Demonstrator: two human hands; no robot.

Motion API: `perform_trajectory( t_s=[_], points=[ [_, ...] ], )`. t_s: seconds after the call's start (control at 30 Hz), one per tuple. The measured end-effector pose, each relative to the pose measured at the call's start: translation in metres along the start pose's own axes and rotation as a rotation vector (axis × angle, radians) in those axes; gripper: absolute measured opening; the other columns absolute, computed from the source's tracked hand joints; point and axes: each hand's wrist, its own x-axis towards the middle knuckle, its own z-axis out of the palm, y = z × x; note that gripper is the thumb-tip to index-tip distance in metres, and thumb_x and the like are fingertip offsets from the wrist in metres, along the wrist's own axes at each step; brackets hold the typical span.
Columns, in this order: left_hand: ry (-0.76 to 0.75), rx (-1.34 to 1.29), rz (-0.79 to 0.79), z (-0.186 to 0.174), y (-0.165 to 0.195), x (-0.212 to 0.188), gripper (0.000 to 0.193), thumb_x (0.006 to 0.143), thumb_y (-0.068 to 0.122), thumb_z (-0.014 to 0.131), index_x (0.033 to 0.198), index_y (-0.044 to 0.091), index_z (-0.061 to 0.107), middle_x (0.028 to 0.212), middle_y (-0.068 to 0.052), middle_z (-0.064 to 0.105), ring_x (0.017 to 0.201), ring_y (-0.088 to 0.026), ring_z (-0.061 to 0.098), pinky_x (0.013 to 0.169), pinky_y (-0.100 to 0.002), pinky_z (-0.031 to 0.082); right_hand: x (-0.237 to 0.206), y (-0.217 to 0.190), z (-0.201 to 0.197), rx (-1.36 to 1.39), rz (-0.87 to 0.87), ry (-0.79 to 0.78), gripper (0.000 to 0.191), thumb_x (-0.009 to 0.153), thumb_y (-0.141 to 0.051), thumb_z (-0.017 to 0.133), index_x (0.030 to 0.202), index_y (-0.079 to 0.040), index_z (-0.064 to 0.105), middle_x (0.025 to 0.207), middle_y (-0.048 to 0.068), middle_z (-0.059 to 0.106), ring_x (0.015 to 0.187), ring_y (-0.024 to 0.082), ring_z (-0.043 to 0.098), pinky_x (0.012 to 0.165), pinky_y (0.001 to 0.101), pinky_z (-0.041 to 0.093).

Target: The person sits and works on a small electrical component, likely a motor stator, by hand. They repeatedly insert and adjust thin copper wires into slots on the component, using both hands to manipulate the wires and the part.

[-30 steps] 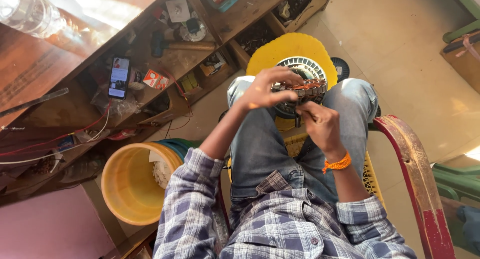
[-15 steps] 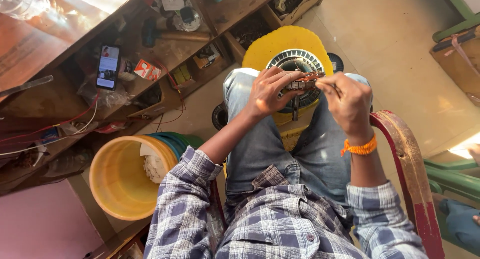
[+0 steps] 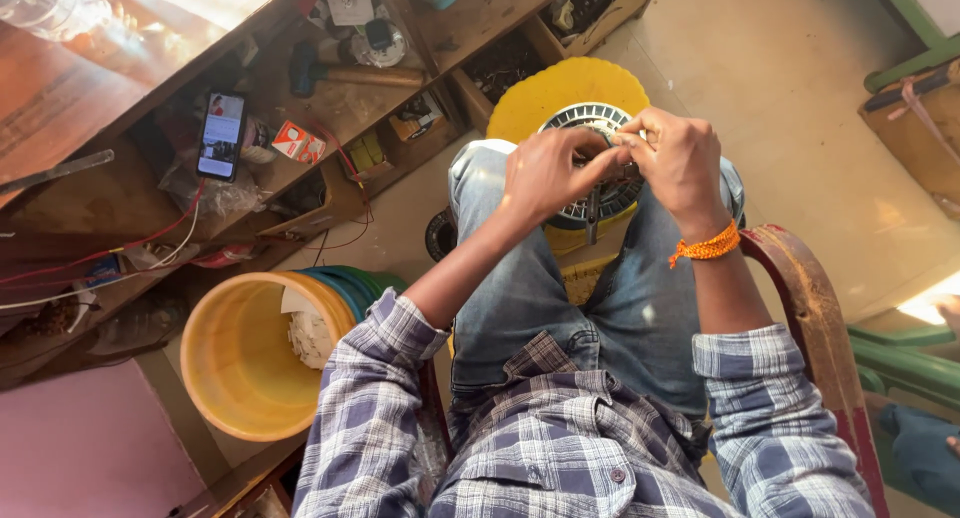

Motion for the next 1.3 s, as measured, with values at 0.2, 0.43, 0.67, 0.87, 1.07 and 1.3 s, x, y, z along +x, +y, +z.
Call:
perform_trajectory(
  t_s=[0.2, 0.43, 0.67, 0.87, 1.07, 1.3],
  points=[
    [-0.275, -0.410, -0.052, 0.020, -0.029, 0.041, 0.037, 0.078, 0.039, 0.072, 0.101, 0.012, 0.083, 0.084, -0.004, 0.081, 0.077, -0.014, 0.077, 0.072, -0.031, 0.058, 0.003, 0.002, 0.002, -0.013, -0.002, 0.060, 0.013, 0.093, -0.010, 0.082, 0.093, -0.001, 0.073, 0.072, 0.011, 0.068, 0.061, 0.019, 0.066, 0.056, 0.0321, 0.047],
    [-0.547, -0.943, -0.069, 0.013, -0.058, 0.036, 0.017, 0.100, 0.017, 0.071, 0.102, 0.002, 0.078, 0.091, 0.001, 0.073, 0.084, -0.008, 0.063, 0.076, -0.026, 0.051, -0.018, -0.027, -0.011, 0.105, 0.072, 0.015, 0.013, 0.096, -0.009, 0.081, 0.096, 0.000, 0.073, 0.061, 0.007, 0.050, 0.056, 0.009, 0.042, 0.053, 0.0279, 0.035],
    [-0.420, -0.612, 0.338, -0.012, -0.072, 0.038, 0.016, 0.098, 0.015, 0.074, 0.107, 0.002, 0.077, 0.097, -0.004, 0.076, 0.091, -0.012, 0.070, 0.082, -0.028, 0.056, -0.047, -0.055, 0.008, 0.205, 0.088, -0.023, 0.009, 0.093, -0.005, 0.079, 0.096, 0.001, 0.073, 0.072, 0.006, 0.064, 0.060, 0.006, 0.049, 0.055, 0.0257, 0.040],
    [-0.377, -0.634, 0.416, -0.016, -0.066, 0.034, 0.013, 0.098, 0.010, 0.072, 0.109, 0.003, 0.075, 0.098, -0.007, 0.076, 0.091, -0.015, 0.072, 0.083, -0.031, 0.057, -0.069, -0.044, 0.028, 0.269, 0.080, 0.044, 0.004, 0.096, -0.001, 0.075, 0.097, 0.002, 0.072, 0.077, 0.004, 0.068, 0.064, 0.003, 0.053, 0.058, 0.0228, 0.043],
    [-0.338, -0.578, 0.494, -0.016, -0.067, 0.033, 0.014, 0.095, 0.005, 0.072, 0.109, 0.003, 0.074, 0.097, -0.009, 0.076, 0.087, -0.020, 0.073, 0.080, -0.032, 0.057, -0.084, -0.022, 0.038, 0.486, 0.180, 0.034, 0.006, 0.097, -0.005, 0.076, 0.101, 0.001, 0.075, 0.080, 0.000, 0.069, 0.068, 0.001, 0.052, 0.060, 0.0206, 0.041],
    [-0.316, -0.554, 0.525, -0.018, -0.065, 0.034, 0.019, 0.092, 0.003, 0.072, 0.111, 0.002, 0.073, 0.098, -0.010, 0.075, 0.089, -0.022, 0.074, 0.082, -0.033, 0.058, -0.088, -0.012, 0.047, 0.460, 0.101, 0.032, 0.013, 0.101, -0.007, 0.071, 0.110, 0.000, 0.077, 0.095, 0.004, 0.077, 0.078, 0.006, 0.066, 0.067, 0.0202, 0.052]
  ],
)
